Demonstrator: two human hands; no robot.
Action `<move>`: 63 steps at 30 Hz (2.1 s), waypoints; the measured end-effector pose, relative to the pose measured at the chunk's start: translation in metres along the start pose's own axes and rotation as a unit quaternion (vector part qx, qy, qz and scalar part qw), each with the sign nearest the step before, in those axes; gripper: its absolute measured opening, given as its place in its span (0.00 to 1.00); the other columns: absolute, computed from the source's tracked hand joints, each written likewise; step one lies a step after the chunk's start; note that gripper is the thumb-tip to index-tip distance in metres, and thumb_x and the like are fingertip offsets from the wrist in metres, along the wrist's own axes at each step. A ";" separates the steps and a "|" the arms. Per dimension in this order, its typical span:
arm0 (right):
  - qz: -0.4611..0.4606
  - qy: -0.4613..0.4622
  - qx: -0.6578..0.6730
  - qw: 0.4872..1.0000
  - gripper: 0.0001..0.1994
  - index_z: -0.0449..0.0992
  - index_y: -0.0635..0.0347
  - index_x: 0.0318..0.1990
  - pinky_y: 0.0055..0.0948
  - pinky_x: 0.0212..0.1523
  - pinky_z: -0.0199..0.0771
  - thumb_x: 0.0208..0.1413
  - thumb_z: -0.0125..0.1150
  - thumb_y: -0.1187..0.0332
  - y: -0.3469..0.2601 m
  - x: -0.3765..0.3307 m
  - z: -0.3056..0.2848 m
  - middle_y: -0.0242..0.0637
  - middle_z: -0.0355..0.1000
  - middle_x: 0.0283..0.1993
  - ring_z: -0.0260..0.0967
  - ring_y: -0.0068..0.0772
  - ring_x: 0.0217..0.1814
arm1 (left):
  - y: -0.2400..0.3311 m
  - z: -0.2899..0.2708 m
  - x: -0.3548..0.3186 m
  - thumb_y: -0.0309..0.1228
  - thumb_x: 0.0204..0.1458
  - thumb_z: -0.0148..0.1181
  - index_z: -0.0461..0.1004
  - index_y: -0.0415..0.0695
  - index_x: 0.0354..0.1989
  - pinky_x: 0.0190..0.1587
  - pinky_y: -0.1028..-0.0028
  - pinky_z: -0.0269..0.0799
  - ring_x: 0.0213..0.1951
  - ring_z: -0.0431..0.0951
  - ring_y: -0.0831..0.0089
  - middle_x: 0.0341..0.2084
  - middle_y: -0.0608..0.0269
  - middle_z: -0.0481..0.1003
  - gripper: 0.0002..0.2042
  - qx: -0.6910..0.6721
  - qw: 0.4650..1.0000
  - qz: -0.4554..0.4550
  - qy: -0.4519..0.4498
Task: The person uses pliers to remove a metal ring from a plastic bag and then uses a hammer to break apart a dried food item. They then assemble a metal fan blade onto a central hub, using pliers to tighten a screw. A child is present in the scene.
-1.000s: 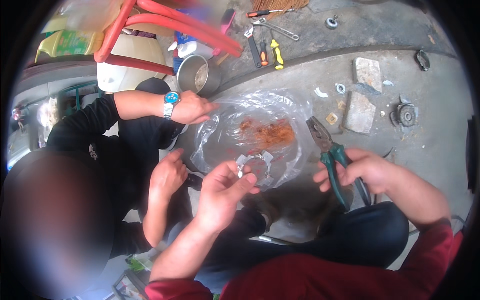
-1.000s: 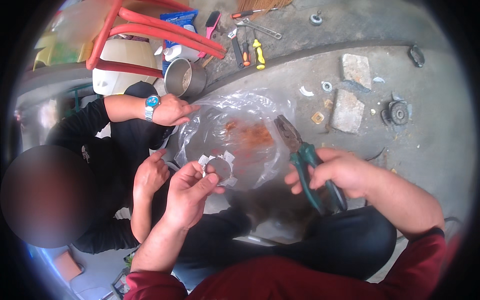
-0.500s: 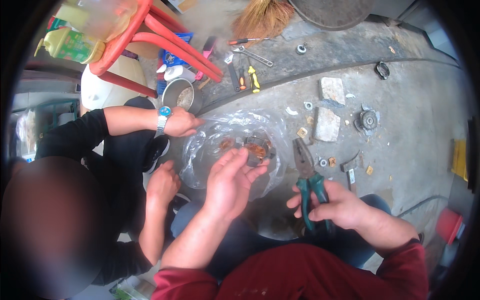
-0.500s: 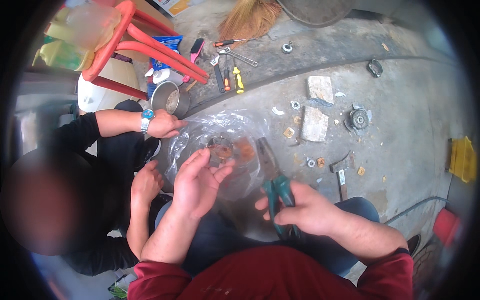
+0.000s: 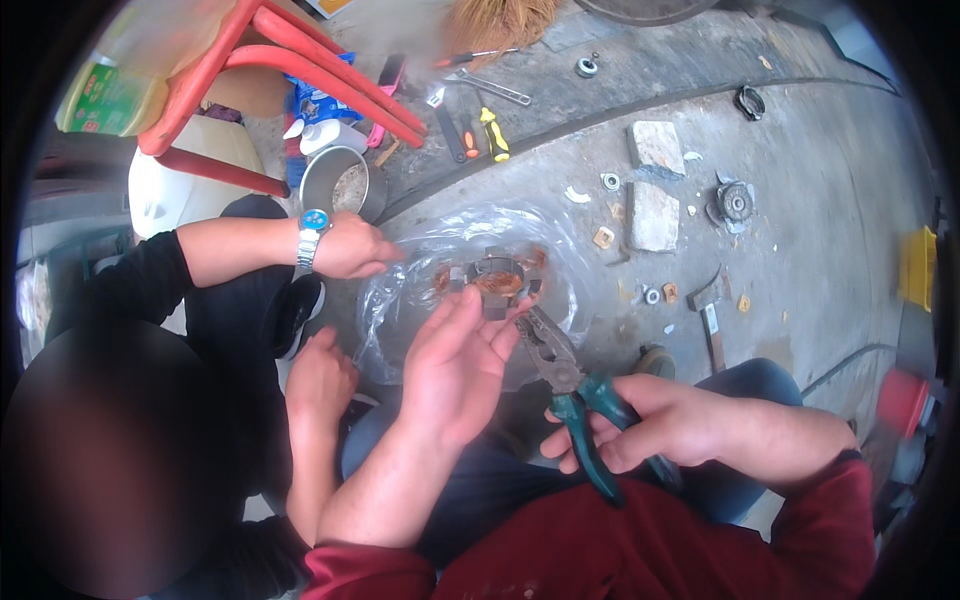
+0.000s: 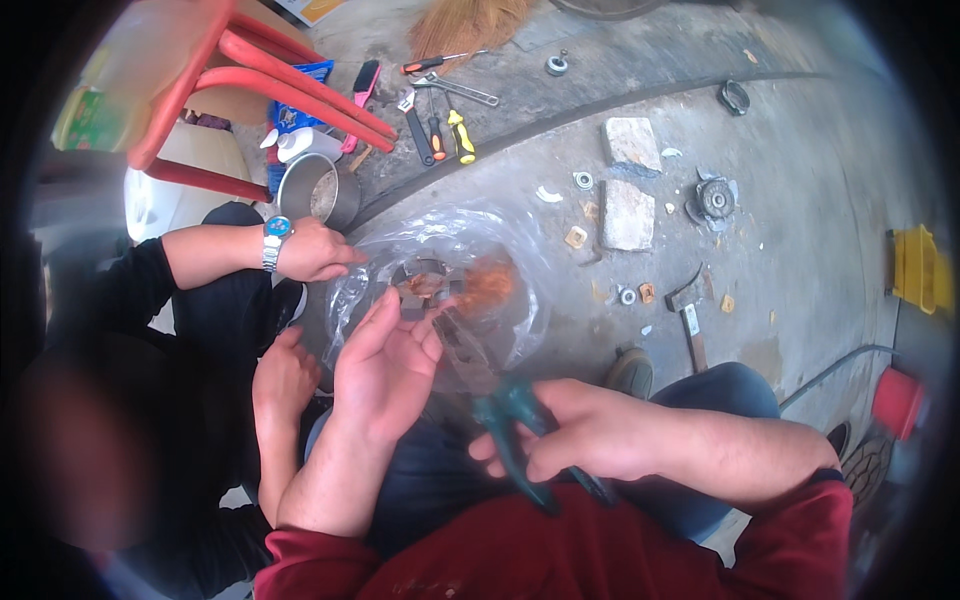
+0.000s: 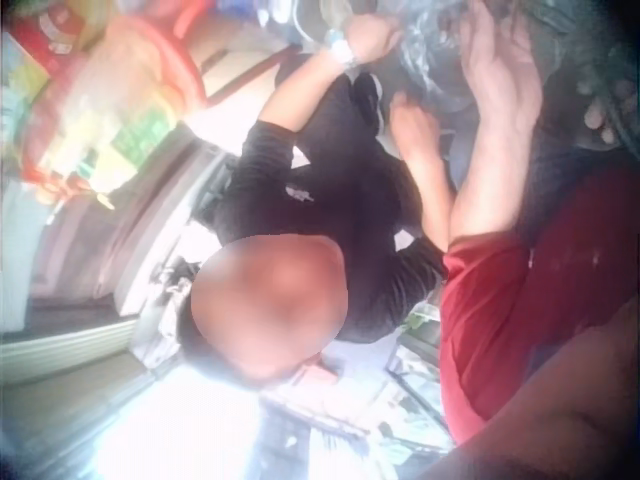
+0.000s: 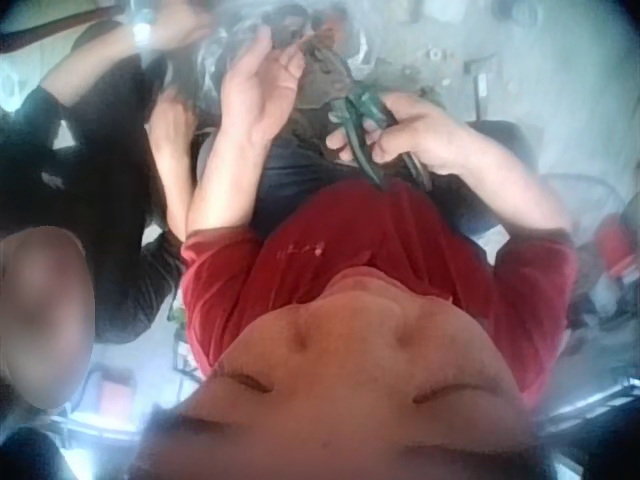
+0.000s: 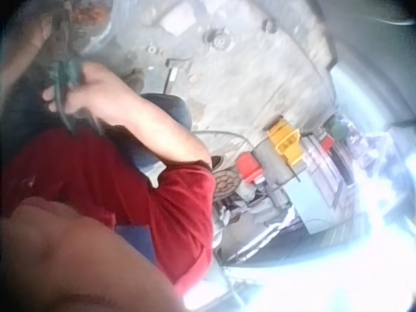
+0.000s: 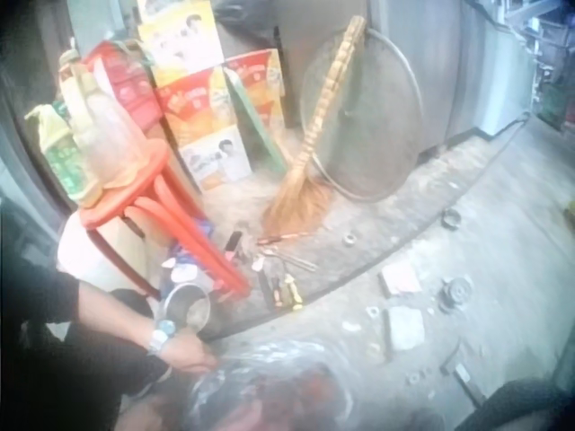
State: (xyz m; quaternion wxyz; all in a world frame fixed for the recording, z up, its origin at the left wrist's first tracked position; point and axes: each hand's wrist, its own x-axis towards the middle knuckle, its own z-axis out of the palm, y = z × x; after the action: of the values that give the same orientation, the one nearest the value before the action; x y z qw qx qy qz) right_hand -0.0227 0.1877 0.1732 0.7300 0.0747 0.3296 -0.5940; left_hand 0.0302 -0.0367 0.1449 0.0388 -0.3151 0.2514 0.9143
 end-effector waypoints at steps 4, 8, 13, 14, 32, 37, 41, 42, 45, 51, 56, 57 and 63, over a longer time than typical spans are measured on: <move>0.013 -0.039 0.061 0.997 0.29 0.61 0.67 0.64 0.38 0.60 0.70 0.51 0.58 0.79 -0.005 0.004 0.001 0.50 0.71 0.57 0.71 0.42 0.58 | -0.001 -0.007 0.000 0.33 0.63 0.52 0.70 0.42 0.51 0.53 0.69 0.69 0.54 0.73 0.61 0.50 0.59 0.74 0.12 -0.004 1.000 0.001 -0.025; 0.040 -0.097 0.131 0.986 0.30 0.62 0.69 0.63 0.38 0.60 0.70 0.49 0.56 0.80 -0.010 0.006 -0.004 0.54 0.71 0.56 0.72 0.47 0.58 | 0.002 -0.008 0.001 0.34 0.64 0.50 0.70 0.40 0.51 0.55 0.65 0.68 0.53 0.73 0.60 0.49 0.58 0.74 0.12 0.005 0.999 0.020 -0.047; 0.062 -0.169 0.218 0.959 0.30 0.63 0.71 0.62 0.39 0.59 0.71 0.46 0.54 0.80 -0.009 0.003 -0.011 0.56 0.72 0.54 0.73 0.49 0.57 | 0.003 -0.013 0.001 0.34 0.64 0.50 0.69 0.40 0.48 0.57 0.63 0.65 0.53 0.72 0.60 0.48 0.58 0.73 0.11 0.023 0.994 0.039 -0.101; 0.066 -0.184 0.242 0.950 0.30 0.64 0.71 0.61 0.39 0.59 0.71 0.46 0.54 0.80 -0.009 0.002 -0.012 0.56 0.72 0.54 0.73 0.49 0.57 | 0.003 -0.011 0.000 0.34 0.64 0.50 0.69 0.40 0.48 0.57 0.63 0.64 0.53 0.72 0.61 0.49 0.58 0.72 0.11 0.024 0.992 0.039 -0.119; -0.075 -0.031 -0.116 0.990 0.21 0.67 0.66 0.55 0.28 0.46 0.71 0.51 0.58 0.82 -0.003 -0.020 -0.002 0.36 0.75 0.40 0.72 0.27 0.44 | 0.010 -0.022 -0.007 0.35 0.63 0.54 0.70 0.42 0.46 0.62 0.62 0.65 0.55 0.70 0.63 0.45 0.61 0.72 0.10 0.006 0.980 0.173 -0.102; -0.047 0.058 -0.168 0.983 0.17 0.74 0.68 0.47 0.29 0.48 0.72 0.46 0.60 0.78 0.001 0.007 -0.018 0.36 0.76 0.42 0.73 0.28 0.45 | 0.013 -0.015 -0.012 0.36 0.64 0.52 0.68 0.40 0.51 0.62 0.64 0.67 0.56 0.70 0.61 0.50 0.58 0.71 0.14 -0.079 0.990 0.094 -0.069; 0.032 0.010 -0.012 0.999 0.26 0.70 0.71 0.56 0.30 0.51 0.74 0.43 0.57 0.82 -0.004 0.022 -0.013 0.49 0.73 0.54 0.73 0.38 0.53 | 0.013 -0.018 -0.014 0.37 0.65 0.51 0.67 0.40 0.55 0.62 0.64 0.68 0.56 0.70 0.60 0.54 0.55 0.70 0.16 -0.128 0.987 0.071 -0.069; 0.035 -0.024 0.010 0.999 0.27 0.68 0.71 0.57 0.31 0.52 0.74 0.44 0.56 0.82 -0.006 0.020 -0.010 0.51 0.72 0.55 0.73 0.40 0.55 | 0.013 -0.018 -0.013 0.37 0.65 0.51 0.67 0.40 0.55 0.62 0.64 0.68 0.57 0.70 0.60 0.54 0.54 0.70 0.16 -0.133 0.986 0.072 -0.064; 0.035 -0.152 0.069 0.985 0.31 0.62 0.70 0.62 0.33 0.53 0.75 0.46 0.55 0.82 -0.011 0.013 -0.006 0.56 0.68 0.60 0.69 0.46 0.62 | 0.010 -0.020 -0.014 0.37 0.65 0.51 0.67 0.40 0.55 0.59 0.65 0.68 0.54 0.71 0.62 0.53 0.54 0.70 0.16 -0.072 0.994 0.078 -0.037; 0.031 -0.209 0.156 0.965 0.29 0.63 0.68 0.62 0.30 0.47 0.75 0.49 0.55 0.79 -0.007 0.016 -0.002 0.56 0.70 0.58 0.71 0.45 0.59 | 0.001 -0.012 -0.019 0.39 0.65 0.49 0.66 0.40 0.54 0.55 0.65 0.68 0.49 0.71 0.65 0.51 0.57 0.70 0.16 -0.042 0.996 0.039 -0.061; 0.043 -0.261 0.216 0.940 0.24 0.67 0.68 0.59 0.28 0.43 0.74 0.52 0.55 0.74 -0.003 0.011 -0.002 0.55 0.72 0.55 0.73 0.44 0.56 | 0.000 -0.012 -0.018 0.39 0.66 0.48 0.66 0.42 0.47 0.56 0.63 0.68 0.52 0.70 0.61 0.47 0.62 0.68 0.13 -0.081 0.993 0.023 -0.088; 0.046 -0.276 0.228 0.933 0.23 0.67 0.68 0.59 0.29 0.42 0.74 0.53 0.55 0.74 -0.002 0.012 -0.004 0.54 0.73 0.53 0.73 0.44 0.55 | 0.001 -0.012 -0.018 0.39 0.66 0.48 0.66 0.42 0.46 0.57 0.63 0.68 0.53 0.70 0.60 0.46 0.62 0.68 0.12 -0.077 0.992 0.031 -0.098; 0.029 -0.336 0.334 0.880 0.18 0.69 0.66 0.55 0.38 0.55 0.69 0.57 0.53 0.70 0.018 0.018 0.000 0.52 0.74 0.47 0.73 0.47 0.50 | -0.002 -0.025 -0.015 0.38 0.65 0.51 0.66 0.44 0.45 0.57 0.63 0.69 0.54 0.69 0.58 0.45 0.63 0.67 0.11 -0.089 0.980 0.021 -0.175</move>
State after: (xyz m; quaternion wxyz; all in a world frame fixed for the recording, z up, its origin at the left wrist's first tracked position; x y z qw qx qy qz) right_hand -0.0047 0.1783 0.1574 0.7457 0.1194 -0.1557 -0.6367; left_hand 0.0566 -0.0461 0.1365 0.0353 -0.1471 0.1648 0.9747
